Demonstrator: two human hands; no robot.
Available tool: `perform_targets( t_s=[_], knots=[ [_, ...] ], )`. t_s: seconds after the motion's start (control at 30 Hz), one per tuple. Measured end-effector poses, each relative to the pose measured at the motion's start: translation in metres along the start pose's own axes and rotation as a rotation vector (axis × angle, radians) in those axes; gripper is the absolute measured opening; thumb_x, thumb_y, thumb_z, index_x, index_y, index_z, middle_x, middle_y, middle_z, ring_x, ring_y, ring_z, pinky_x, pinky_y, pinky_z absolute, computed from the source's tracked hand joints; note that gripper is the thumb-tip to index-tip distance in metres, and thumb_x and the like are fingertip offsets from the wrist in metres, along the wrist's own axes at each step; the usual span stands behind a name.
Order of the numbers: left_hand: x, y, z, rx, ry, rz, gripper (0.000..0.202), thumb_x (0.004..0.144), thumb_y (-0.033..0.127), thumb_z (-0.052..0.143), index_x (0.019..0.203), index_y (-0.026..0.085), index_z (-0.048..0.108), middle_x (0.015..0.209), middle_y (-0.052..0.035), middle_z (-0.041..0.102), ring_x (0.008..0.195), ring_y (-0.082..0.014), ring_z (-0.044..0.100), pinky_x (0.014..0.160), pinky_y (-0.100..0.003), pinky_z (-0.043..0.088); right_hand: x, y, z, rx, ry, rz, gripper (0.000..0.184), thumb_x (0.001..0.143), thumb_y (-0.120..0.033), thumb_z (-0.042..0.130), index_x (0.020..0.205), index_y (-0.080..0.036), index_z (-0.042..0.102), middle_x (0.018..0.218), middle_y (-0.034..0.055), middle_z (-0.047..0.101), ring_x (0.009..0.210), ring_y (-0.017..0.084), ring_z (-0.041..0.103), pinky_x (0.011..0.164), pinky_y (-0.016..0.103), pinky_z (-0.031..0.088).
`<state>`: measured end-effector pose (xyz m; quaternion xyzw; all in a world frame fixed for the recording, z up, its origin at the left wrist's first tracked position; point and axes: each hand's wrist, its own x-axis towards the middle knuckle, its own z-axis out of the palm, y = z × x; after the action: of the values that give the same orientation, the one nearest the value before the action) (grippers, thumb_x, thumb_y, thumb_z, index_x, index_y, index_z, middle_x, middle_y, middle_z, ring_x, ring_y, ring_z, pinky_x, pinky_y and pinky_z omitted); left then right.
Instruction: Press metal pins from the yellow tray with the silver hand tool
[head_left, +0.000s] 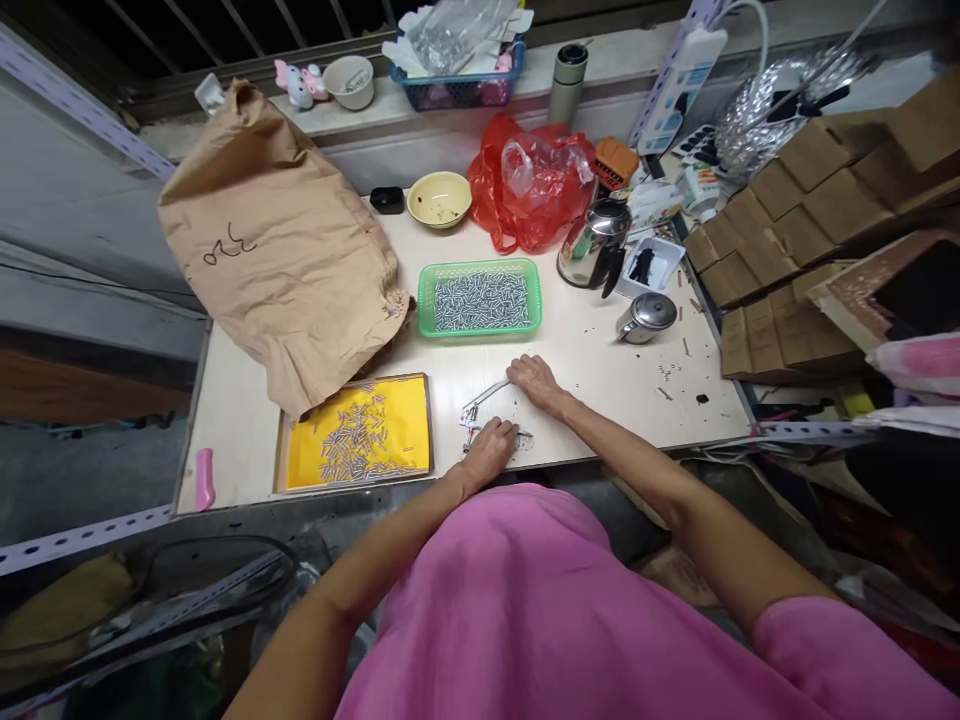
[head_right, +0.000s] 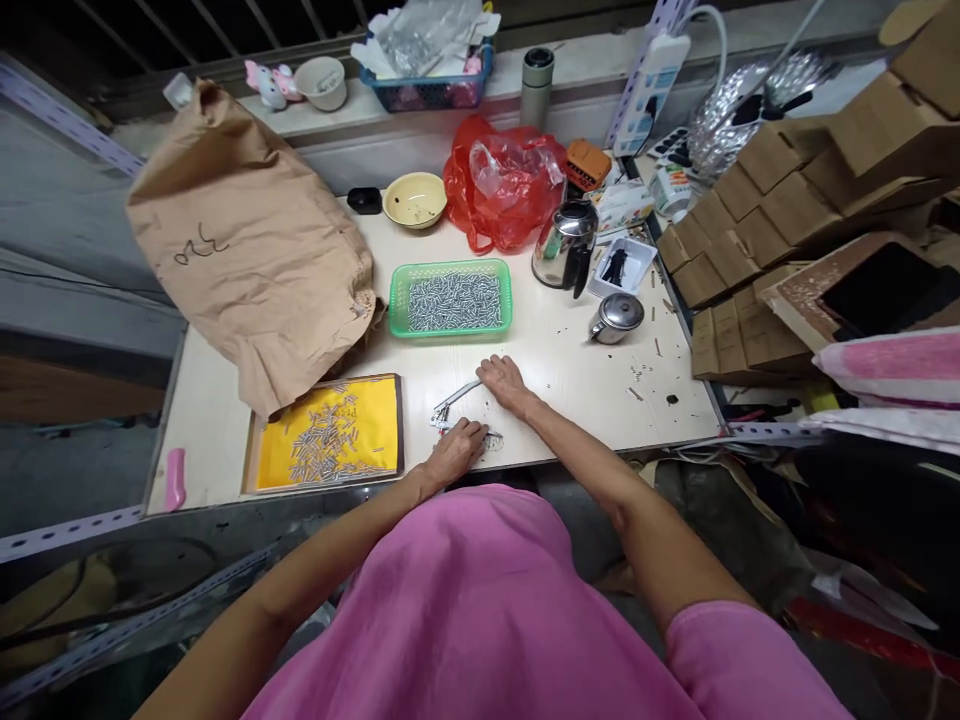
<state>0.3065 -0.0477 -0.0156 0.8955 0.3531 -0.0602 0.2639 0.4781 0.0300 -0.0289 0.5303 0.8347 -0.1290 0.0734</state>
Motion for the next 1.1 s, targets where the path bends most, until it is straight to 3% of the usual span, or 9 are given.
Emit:
perform_targets(
  t_s=[0.17, 0.33, 0.4, 0.5, 0.7, 0.83, 0.9, 1.0, 1.1],
  knots=[
    [-0.029, -0.010, -0.003, -0.164, 0.143, 0.015, 0.031, 0.092, 0.020, 0.047, 0.121, 0.019, 0.056, 0.122, -0.0101, 0.056, 0.117, -0.0209, 0.048, 0.101, -0.036, 0.042, 0.004, -0.019, -0.014, -0.026, 0.021, 0.033, 0.030, 0.090, -0.002, 0.041, 0.107, -0.014, 0.063, 0.108, 0.0141, 0.062, 0.101, 0.026, 0.049, 0.082, 0.037, 0.034],
    [-0.092, -0.063, -0.019, -0.103, 0.389, -0.535, 0.032, 0.094, 0.025, 0.039, 0.109, 0.019, 0.067, 0.100, -0.0102, 0.062, 0.098, -0.0220, 0.053, 0.089, -0.034, 0.046, -0.012, -0.070, -0.011, 0.026, 0.034, -0.354, 0.025, 0.095, -0.008, 0.043, 0.103, -0.018, 0.065, 0.105, 0.0096, 0.061, 0.101, 0.022, 0.046, 0.079, 0.033, 0.036],
    [-0.117, -0.086, -0.025, -0.065, 0.343, -0.698, 0.031, 0.093, 0.024, 0.040, 0.101, 0.019, 0.070, 0.093, -0.0100, 0.063, 0.093, -0.0221, 0.054, 0.087, -0.034, 0.045, -0.013, -0.085, -0.006, 0.004, 0.023, -0.500, 0.023, 0.095, -0.010, 0.044, 0.096, -0.017, 0.066, 0.103, 0.0102, 0.060, 0.104, 0.022, 0.044, 0.079, 0.033, 0.036],
    [-0.141, -0.107, -0.029, -0.051, 0.239, -0.715, 0.027, 0.091, 0.025, 0.045, 0.092, 0.020, 0.072, 0.089, -0.0094, 0.063, 0.094, -0.0229, 0.054, 0.086, -0.033, 0.044, -0.008, -0.098, 0.000, -0.045, 0.006, -0.614, 0.020, 0.094, -0.013, 0.048, 0.088, -0.016, 0.067, 0.103, 0.0108, 0.060, 0.105, 0.023, 0.044, 0.080, 0.035, 0.035],
    [-0.143, -0.102, -0.023, 0.033, 0.098, -0.641, 0.024, 0.092, 0.022, 0.045, 0.100, 0.021, 0.068, 0.099, -0.0083, 0.063, 0.102, -0.0213, 0.053, 0.083, -0.028, 0.042, -0.002, -0.104, 0.006, -0.072, 0.042, -0.678, 0.018, 0.093, -0.014, 0.049, 0.087, -0.015, 0.067, 0.104, 0.0097, 0.059, 0.105, 0.023, 0.046, 0.084, 0.036, 0.036],
    [-0.141, -0.105, -0.017, 0.111, 0.102, -0.699, 0.026, 0.094, 0.020, 0.039, 0.095, 0.021, 0.066, 0.099, -0.0081, 0.061, 0.100, -0.0209, 0.054, 0.076, -0.028, 0.042, 0.000, -0.109, 0.005, -0.016, 0.077, -0.628, 0.017, 0.094, -0.014, 0.048, 0.089, -0.015, 0.064, 0.102, 0.0090, 0.062, 0.101, 0.021, 0.050, 0.083, 0.034, 0.037],
    [-0.142, -0.111, -0.013, 0.118, 0.124, -0.728, 0.027, 0.093, 0.019, 0.038, 0.092, 0.021, 0.065, 0.101, -0.0080, 0.060, 0.101, -0.0209, 0.054, 0.076, -0.028, 0.042, 0.008, -0.110, -0.008, 0.067, 0.192, -0.501, 0.019, 0.096, -0.016, 0.046, 0.092, -0.016, 0.064, 0.096, 0.0077, 0.064, 0.094, 0.019, 0.053, 0.080, 0.033, 0.038],
    [-0.144, -0.120, -0.007, 0.098, 0.172, -0.720, 0.028, 0.091, 0.017, 0.037, 0.090, 0.018, 0.065, 0.097, -0.0086, 0.061, 0.098, -0.0211, 0.056, 0.077, -0.028, 0.042, 0.027, -0.107, -0.050, 0.232, 0.431, -0.210, 0.019, 0.098, -0.021, 0.044, 0.096, -0.017, 0.063, 0.090, 0.0060, 0.065, 0.087, 0.018, 0.056, 0.078, 0.031, 0.039],
    [-0.141, -0.124, -0.007, 0.012, 0.260, -0.713, 0.028, 0.089, 0.019, 0.038, 0.083, 0.016, 0.065, 0.090, -0.0099, 0.064, 0.091, -0.0217, 0.060, 0.078, -0.030, 0.044, 0.043, -0.102, -0.100, 0.314, 0.597, 0.043, 0.021, 0.095, -0.022, 0.053, 0.114, -0.019, 0.059, 0.103, 0.0087, 0.066, 0.096, 0.021, 0.057, 0.084, 0.033, 0.040]
  ],
)
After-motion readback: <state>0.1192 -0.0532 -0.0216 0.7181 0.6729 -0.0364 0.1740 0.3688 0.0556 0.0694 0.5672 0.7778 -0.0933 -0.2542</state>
